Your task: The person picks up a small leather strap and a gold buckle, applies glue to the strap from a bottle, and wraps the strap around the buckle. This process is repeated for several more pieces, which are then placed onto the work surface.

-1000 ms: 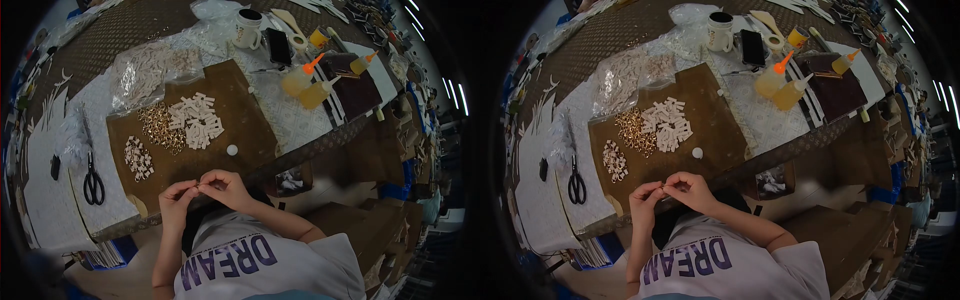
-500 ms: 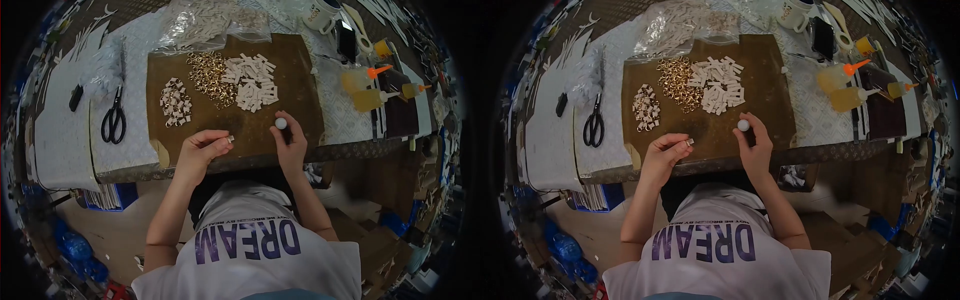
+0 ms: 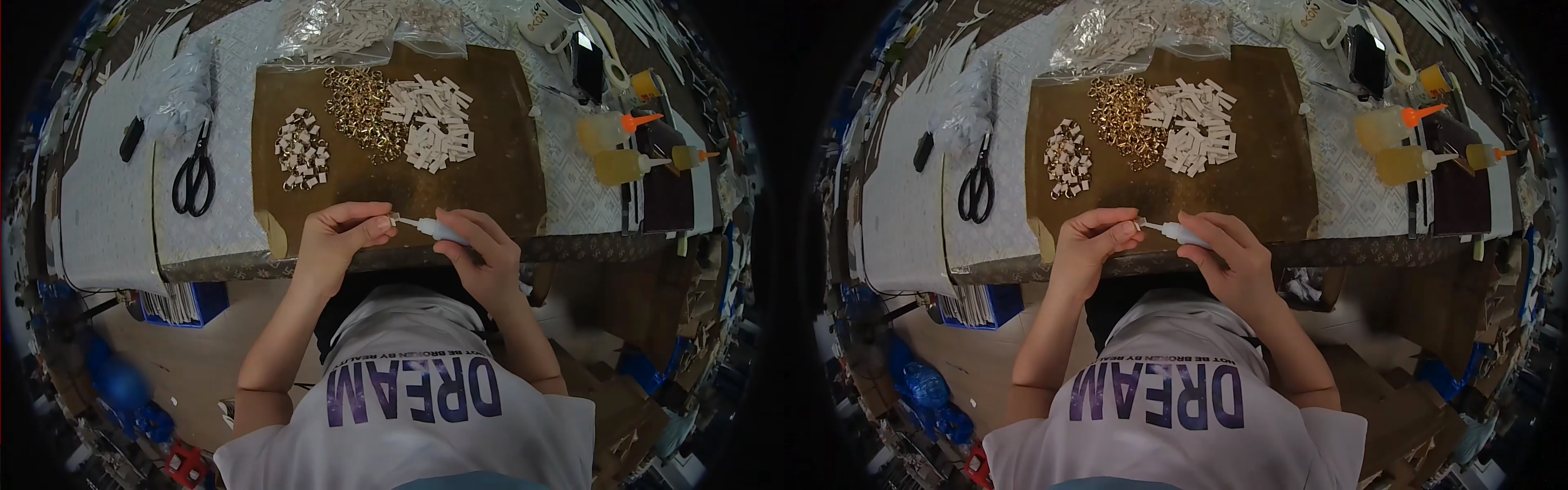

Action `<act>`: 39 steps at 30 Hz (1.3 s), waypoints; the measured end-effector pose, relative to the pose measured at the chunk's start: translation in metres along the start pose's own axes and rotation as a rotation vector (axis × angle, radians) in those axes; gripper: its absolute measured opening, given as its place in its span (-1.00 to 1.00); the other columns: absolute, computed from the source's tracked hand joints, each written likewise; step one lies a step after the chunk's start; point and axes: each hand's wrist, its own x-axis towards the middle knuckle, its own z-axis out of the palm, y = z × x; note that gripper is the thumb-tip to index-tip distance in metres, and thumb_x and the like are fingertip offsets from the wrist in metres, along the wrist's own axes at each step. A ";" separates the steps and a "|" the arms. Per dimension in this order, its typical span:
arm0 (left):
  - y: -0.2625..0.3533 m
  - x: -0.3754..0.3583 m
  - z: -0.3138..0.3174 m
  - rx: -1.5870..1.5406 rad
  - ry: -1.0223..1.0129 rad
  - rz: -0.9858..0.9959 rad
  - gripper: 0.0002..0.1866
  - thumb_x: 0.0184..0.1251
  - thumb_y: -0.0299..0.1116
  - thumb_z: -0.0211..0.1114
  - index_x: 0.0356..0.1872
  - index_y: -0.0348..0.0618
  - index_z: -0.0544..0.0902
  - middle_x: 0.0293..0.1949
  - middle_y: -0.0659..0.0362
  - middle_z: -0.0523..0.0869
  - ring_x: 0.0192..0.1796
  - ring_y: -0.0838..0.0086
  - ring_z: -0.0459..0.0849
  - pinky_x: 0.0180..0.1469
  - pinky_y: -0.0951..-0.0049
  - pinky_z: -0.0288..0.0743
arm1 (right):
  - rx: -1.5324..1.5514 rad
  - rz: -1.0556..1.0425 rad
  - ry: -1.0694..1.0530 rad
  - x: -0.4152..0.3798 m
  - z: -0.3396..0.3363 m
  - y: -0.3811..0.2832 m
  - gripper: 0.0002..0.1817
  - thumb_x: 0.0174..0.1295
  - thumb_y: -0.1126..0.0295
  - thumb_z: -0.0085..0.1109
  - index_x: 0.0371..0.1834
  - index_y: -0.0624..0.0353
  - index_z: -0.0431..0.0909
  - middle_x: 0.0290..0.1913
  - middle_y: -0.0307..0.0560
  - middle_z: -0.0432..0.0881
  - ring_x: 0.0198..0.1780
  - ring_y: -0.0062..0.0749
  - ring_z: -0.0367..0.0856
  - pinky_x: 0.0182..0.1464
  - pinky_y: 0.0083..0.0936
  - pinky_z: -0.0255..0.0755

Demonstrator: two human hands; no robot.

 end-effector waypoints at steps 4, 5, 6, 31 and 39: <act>0.000 -0.002 0.000 0.019 0.008 0.012 -0.77 0.20 -0.52 0.35 -0.12 -0.35 0.66 -0.30 0.08 0.73 -0.25 0.50 0.72 -0.15 0.57 0.62 | 0.001 0.025 -0.008 -0.001 0.003 -0.001 -0.60 0.01 0.54 0.37 -0.01 0.14 0.60 -0.15 -0.07 0.60 -0.23 -0.35 0.61 -0.31 -0.53 0.56; 0.000 -0.002 0.000 0.020 0.010 0.013 -0.77 0.20 -0.52 0.35 -0.12 -0.35 0.66 -0.30 0.08 0.73 -0.25 0.50 0.72 -0.16 0.57 0.62 | -0.003 0.023 -0.009 -0.001 0.003 0.000 -0.60 0.02 0.55 0.36 -0.01 0.14 0.60 -0.15 -0.07 0.59 -0.23 -0.35 0.61 -0.31 -0.53 0.56; 0.000 -0.003 0.000 0.022 0.011 0.014 -0.77 0.20 -0.52 0.35 -0.12 -0.35 0.66 -0.30 0.08 0.73 -0.26 0.50 0.72 -0.16 0.57 0.62 | -0.005 0.022 -0.009 -0.001 0.004 -0.001 -0.60 0.02 0.55 0.36 -0.01 0.14 0.60 -0.15 -0.07 0.59 -0.23 -0.35 0.61 -0.31 -0.53 0.56; -0.004 0.000 -0.010 -0.098 0.006 -0.100 -0.75 0.17 -0.50 0.37 -0.12 -0.32 0.66 -0.28 0.10 0.73 -0.24 0.49 0.72 -0.15 0.57 0.61 | 0.837 0.534 0.141 -0.008 0.000 0.036 -0.61 0.38 0.33 0.06 0.20 0.28 0.39 -0.05 -0.19 0.56 -0.12 -0.62 0.52 0.05 -0.62 0.40; -0.003 0.002 -0.007 -0.029 0.014 -0.104 -0.77 0.15 -0.49 0.39 -0.16 -0.31 0.66 -0.31 0.13 0.72 -0.28 0.53 0.71 -0.17 0.58 0.60 | 0.897 0.474 0.223 -0.011 -0.003 0.045 -0.60 0.42 0.32 -0.01 0.25 0.26 0.31 0.01 -0.14 0.53 -0.03 -0.53 0.54 0.12 -0.52 0.41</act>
